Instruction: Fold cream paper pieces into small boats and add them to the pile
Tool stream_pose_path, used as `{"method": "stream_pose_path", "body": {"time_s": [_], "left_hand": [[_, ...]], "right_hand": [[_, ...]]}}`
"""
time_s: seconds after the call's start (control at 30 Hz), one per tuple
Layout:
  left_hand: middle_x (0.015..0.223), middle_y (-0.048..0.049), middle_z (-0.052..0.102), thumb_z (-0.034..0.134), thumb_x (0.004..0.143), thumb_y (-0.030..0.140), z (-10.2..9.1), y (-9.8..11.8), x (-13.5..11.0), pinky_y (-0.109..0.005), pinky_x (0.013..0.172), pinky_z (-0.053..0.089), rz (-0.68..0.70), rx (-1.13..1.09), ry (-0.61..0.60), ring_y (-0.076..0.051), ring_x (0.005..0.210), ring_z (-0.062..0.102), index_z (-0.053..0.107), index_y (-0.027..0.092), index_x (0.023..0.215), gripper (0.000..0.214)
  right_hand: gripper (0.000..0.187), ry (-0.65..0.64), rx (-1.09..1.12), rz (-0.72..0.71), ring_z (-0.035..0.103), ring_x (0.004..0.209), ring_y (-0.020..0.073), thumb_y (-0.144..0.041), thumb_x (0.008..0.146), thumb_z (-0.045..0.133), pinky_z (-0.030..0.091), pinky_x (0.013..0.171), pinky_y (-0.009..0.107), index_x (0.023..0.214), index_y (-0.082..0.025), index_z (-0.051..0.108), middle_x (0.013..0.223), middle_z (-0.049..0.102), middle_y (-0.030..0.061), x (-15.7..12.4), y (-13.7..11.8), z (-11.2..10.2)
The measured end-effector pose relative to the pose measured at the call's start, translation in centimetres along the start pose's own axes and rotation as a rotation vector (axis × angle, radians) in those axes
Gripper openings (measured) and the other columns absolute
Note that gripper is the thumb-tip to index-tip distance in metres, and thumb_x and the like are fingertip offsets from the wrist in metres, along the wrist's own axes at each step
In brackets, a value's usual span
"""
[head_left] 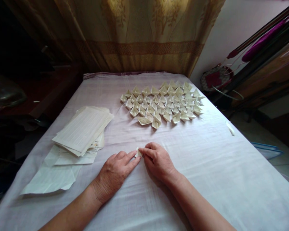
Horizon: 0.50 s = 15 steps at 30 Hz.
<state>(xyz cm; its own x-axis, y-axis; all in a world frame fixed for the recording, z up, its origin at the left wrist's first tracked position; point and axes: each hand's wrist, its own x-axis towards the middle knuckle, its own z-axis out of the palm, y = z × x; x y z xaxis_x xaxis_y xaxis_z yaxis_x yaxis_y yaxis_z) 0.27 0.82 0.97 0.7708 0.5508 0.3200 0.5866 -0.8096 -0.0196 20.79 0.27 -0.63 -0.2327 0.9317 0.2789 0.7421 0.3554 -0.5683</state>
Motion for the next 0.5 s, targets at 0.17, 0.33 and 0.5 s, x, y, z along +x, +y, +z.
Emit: {"method": "stream_pose_path", "body": {"time_s": [0.17, 0.33, 0.5], "left_hand": [[0.125, -0.0061, 0.067, 0.048, 0.092, 0.006, 0.1, 0.3, -0.2, -0.032, 0.073, 0.051, -0.014, 0.020, -0.049, -0.020, 0.093, 0.061, 0.062, 0.021, 0.123, 0.037], [0.123, -0.0059, 0.066, 0.049, 0.093, 0.009, 0.2, 0.6, -0.1, -0.031, 0.078, 0.051, -0.041, 0.009, -0.119, -0.019, 0.095, 0.060, 0.060, 0.021, 0.126, 0.037], [0.124, -0.0060, 0.066, 0.048, 0.093, 0.008, 0.0, 0.5, -0.2, -0.031, 0.077, 0.050, -0.021, 0.034, -0.116, -0.019, 0.095, 0.060, 0.058, 0.019, 0.129, 0.038]], "right_hand": [[0.028, -0.003, 0.090, -0.049, 0.061, 0.076, 0.0144, -0.010, 0.087, 0.054, 0.049, 0.070, 0.024, 0.101, -0.022, 0.075, 0.083, 0.065, 0.0042, -0.1, 1.1, -0.1], [0.026, -0.006, 0.107, -0.161, 0.060, 0.081, 0.0161, -0.015, 0.093, 0.052, 0.049, 0.075, 0.028, 0.107, -0.023, 0.072, 0.091, 0.065, 0.0064, -0.8, 1.5, -0.4], [0.024, -0.011, -0.064, -0.173, 0.057, 0.078, 0.0178, -0.016, 0.094, 0.051, 0.048, 0.072, 0.031, 0.103, -0.021, 0.072, 0.089, 0.063, 0.0073, -0.9, 0.8, -0.5]]}}
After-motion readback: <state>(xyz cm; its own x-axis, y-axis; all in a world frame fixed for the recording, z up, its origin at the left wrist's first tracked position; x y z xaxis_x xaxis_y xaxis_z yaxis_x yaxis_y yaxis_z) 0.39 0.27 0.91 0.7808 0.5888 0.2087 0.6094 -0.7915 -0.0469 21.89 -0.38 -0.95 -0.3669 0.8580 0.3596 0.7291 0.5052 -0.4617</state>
